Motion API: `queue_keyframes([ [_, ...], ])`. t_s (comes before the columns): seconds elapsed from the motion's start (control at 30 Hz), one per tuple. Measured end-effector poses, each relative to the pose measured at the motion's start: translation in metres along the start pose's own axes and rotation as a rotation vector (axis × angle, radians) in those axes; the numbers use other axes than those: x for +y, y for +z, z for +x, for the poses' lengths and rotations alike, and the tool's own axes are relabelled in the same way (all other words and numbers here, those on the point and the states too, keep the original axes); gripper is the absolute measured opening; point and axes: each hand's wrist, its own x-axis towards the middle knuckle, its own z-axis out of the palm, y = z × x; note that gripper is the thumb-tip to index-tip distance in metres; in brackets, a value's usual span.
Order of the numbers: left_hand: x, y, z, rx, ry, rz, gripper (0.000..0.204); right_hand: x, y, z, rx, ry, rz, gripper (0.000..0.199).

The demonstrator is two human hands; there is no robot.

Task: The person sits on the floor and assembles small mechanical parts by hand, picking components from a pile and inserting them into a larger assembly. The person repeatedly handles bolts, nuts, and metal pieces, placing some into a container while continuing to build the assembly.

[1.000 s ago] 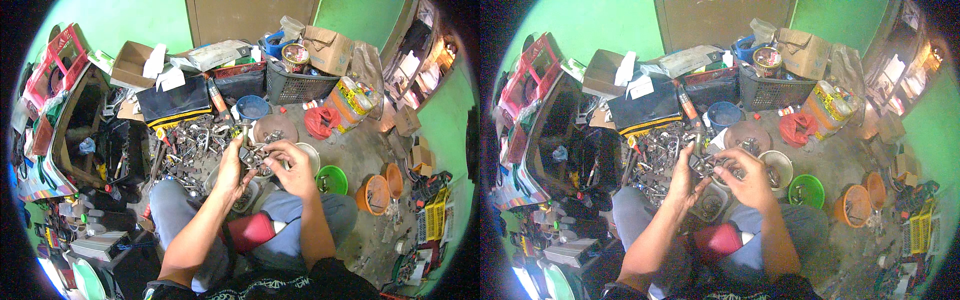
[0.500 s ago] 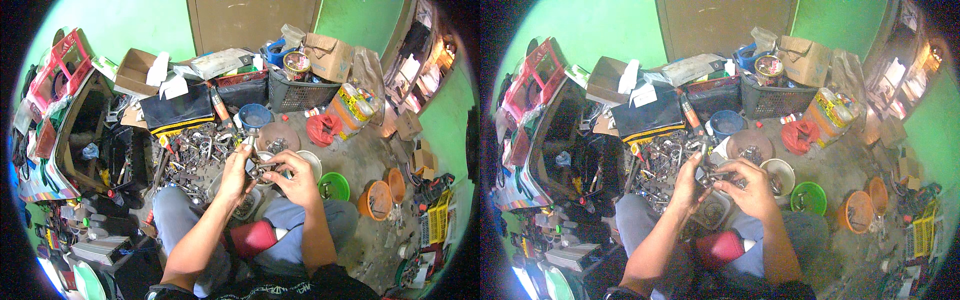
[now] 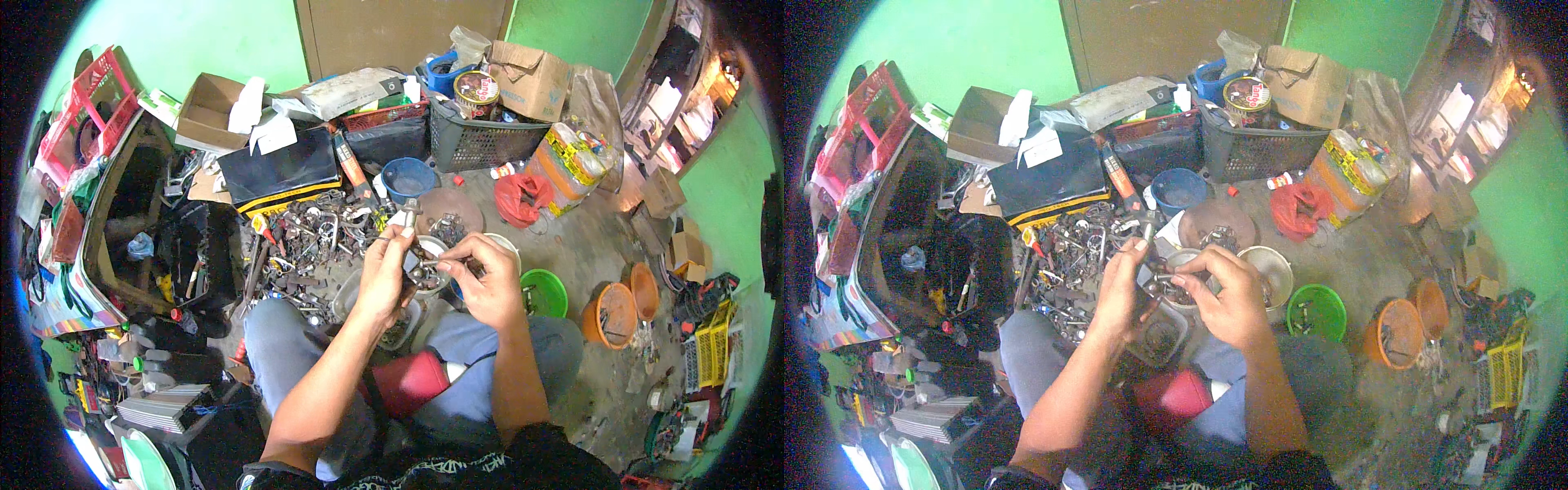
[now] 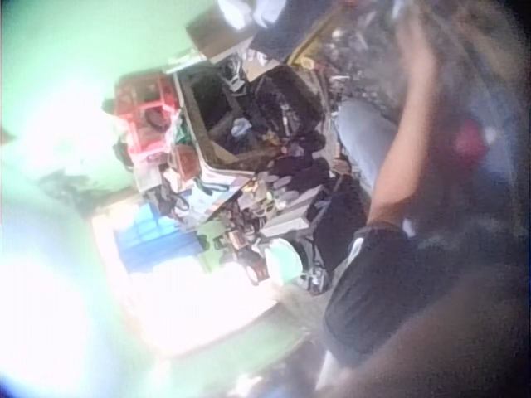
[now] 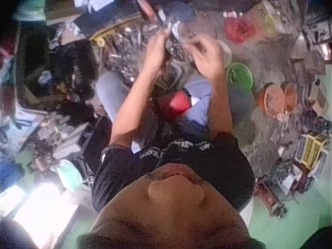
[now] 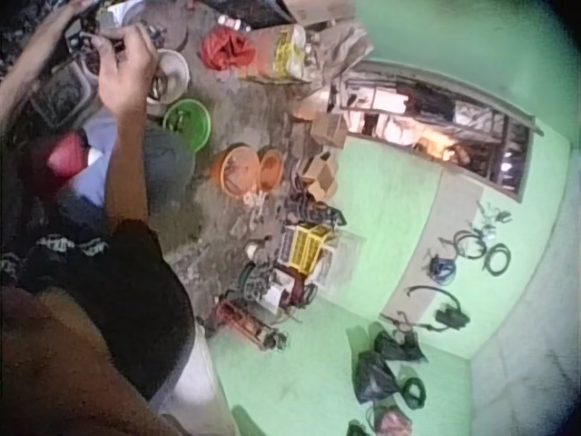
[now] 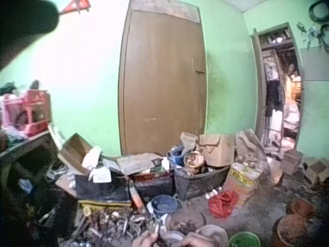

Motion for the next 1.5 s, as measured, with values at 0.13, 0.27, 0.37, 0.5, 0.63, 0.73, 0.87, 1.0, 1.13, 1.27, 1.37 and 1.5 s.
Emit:
queue_keyframes([
  [0.13,-0.006,0.000,0.003,-0.004,0.057,-0.017,0.022,0.002,-0.006,0.000,-0.030,-0.013,-0.053,0.014],
  [0.27,-0.010,-0.001,0.007,0.025,0.166,0.079,0.018,0.000,-0.012,0.000,-0.088,-0.054,-0.120,0.014],
  [0.37,-0.014,-0.001,0.010,0.066,0.289,0.223,0.017,0.000,-0.014,-0.001,-0.141,-0.050,-0.173,0.014],
  [0.5,-0.014,-0.011,0.014,0.181,0.340,0.449,0.017,0.011,-0.019,-0.005,-0.206,-0.072,-0.239,0.013],
  [0.63,0.006,-0.027,0.022,0.275,0.154,0.181,0.016,0.022,-0.040,-0.005,-0.104,0.071,-0.339,0.016],
  [0.73,0.013,-0.038,0.022,0.228,0.028,-0.128,0.020,0.027,-0.040,-0.005,0.048,0.216,-0.253,0.018],
  [0.87,0.007,-0.048,0.022,0.128,-0.059,-0.313,0.032,0.095,-0.004,-0.005,-0.026,0.387,-0.350,0.017],
  [1.0,0.003,-0.045,0.019,0.039,-0.083,-0.417,0.034,0.156,0.040,-0.010,-0.045,0.500,-0.457,0.021],
  [1.13,0.000,-0.043,0.022,-0.076,-0.101,-0.567,0.032,0.192,0.056,-0.021,-0.029,0.538,-0.363,0.021],
  [1.27,0.000,-0.043,0.022,-0.077,-0.087,-0.604,0.033,0.181,0.060,-0.018,-0.047,0.367,-0.165,0.018],
  [1.37,0.001,-0.042,0.020,-0.070,-0.072,-0.580,0.032,0.132,0.057,0.001,-0.037,0.316,0.045,0.021],
  [1.5,0.003,-0.035,0.014,-0.076,-0.049,-0.433,0.029,0.058,0.045,0.012,-0.037,0.127,0.304,0.023],
])
